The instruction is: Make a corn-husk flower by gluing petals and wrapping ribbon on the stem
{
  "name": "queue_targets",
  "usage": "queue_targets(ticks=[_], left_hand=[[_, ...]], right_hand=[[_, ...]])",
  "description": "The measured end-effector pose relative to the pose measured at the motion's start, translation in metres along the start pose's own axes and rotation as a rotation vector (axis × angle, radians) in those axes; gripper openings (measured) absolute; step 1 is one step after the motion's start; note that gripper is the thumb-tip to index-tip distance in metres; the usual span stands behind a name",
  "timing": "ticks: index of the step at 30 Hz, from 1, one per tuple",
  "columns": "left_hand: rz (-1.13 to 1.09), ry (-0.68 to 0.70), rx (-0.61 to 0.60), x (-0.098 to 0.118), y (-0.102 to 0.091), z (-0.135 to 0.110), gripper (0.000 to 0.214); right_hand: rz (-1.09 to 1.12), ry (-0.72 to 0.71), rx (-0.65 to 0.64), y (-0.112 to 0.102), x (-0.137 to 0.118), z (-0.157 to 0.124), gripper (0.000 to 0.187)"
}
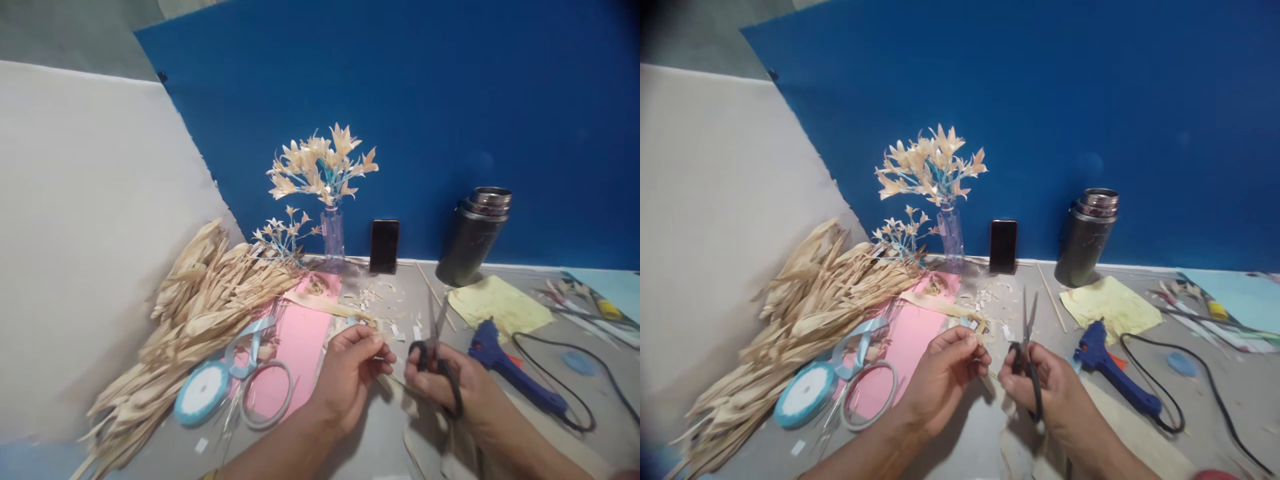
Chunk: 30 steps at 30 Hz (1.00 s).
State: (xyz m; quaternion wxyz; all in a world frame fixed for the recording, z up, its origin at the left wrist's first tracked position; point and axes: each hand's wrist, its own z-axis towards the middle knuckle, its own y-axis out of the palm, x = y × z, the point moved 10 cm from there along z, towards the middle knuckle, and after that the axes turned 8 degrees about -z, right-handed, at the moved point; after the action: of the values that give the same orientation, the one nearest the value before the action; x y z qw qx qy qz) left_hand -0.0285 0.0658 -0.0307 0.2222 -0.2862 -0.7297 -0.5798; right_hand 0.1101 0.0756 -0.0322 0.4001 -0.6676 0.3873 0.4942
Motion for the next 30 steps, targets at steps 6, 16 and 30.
queue_targets(ticks=[6, 16, 30], left_hand=[[0.081, -0.138, -0.020, -0.029, 0.003, -0.007, 0.022], [0.122, 0.027, -0.001, 0.004, 0.006, -0.003, 0.015], [0.215, 0.111, -0.064, 0.016, 0.010, -0.002, 0.008]], right_hand=[[0.144, -0.014, 0.092, -0.010, -0.010, -0.007, 0.045], [-0.149, -0.010, -0.379, 0.032, -0.002, -0.015, 0.058], [-0.163, 0.073, -0.456, 0.041, 0.011, -0.020, 0.059]])
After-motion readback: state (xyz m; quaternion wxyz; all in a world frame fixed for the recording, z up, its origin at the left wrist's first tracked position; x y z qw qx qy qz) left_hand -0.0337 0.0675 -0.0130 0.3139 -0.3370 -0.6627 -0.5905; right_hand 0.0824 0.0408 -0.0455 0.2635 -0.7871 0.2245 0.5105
